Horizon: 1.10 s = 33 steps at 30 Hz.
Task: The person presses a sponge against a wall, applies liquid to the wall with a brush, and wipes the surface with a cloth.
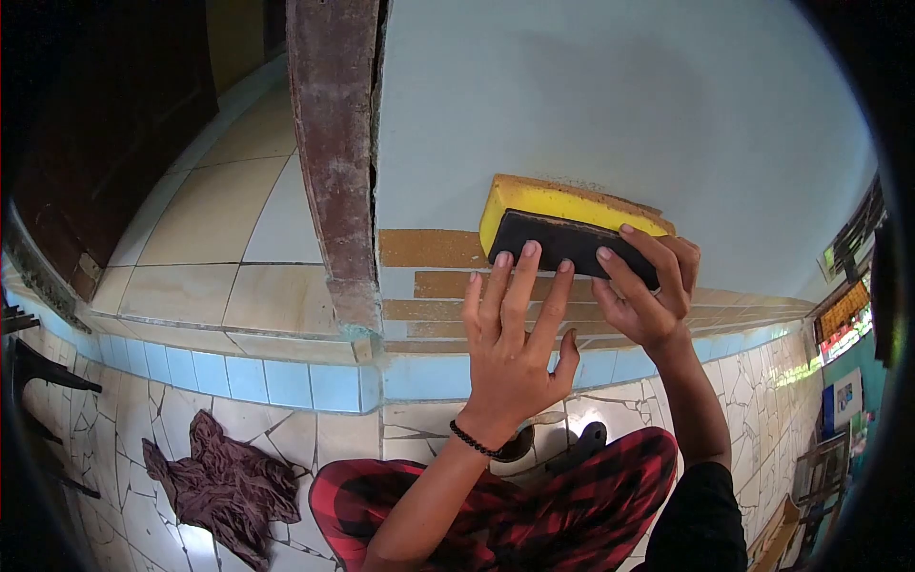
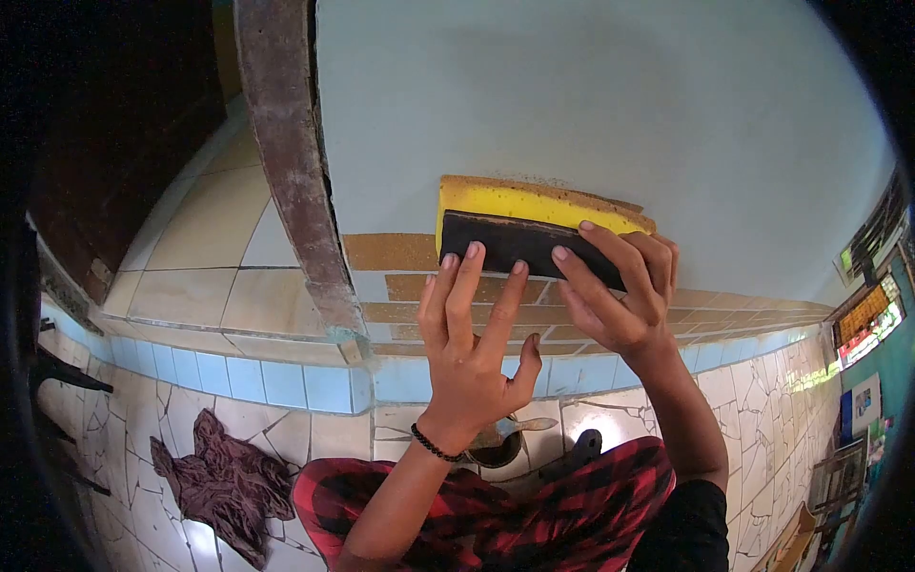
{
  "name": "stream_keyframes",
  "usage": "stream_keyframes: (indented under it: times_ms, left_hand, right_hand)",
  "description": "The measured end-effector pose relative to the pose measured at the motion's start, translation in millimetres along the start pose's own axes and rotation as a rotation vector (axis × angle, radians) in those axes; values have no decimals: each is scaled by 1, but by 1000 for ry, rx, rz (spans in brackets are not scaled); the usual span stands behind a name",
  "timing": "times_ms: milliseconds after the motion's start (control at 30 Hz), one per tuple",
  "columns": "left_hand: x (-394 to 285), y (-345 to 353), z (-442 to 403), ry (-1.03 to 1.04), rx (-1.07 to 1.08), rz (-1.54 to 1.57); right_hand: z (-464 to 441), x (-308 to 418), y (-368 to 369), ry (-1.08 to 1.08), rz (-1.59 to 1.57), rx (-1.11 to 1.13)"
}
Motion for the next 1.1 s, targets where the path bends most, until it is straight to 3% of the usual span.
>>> stream_keyframes:
  times_ms: [1100]
  left_hand:
    - [-7, 4, -4, -40, 147, -38]
  right_hand:
    - [12, -16, 17, -8, -49, -139]
Point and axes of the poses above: each hand's wrist, its own z-axis away from the middle knuckle, its own y-axis out of the palm, x = y × z, the point moved 6 cm from there along -z, towards the middle knuckle, and after that the axes turned 6 degrees about z, right-handed, at the moved point
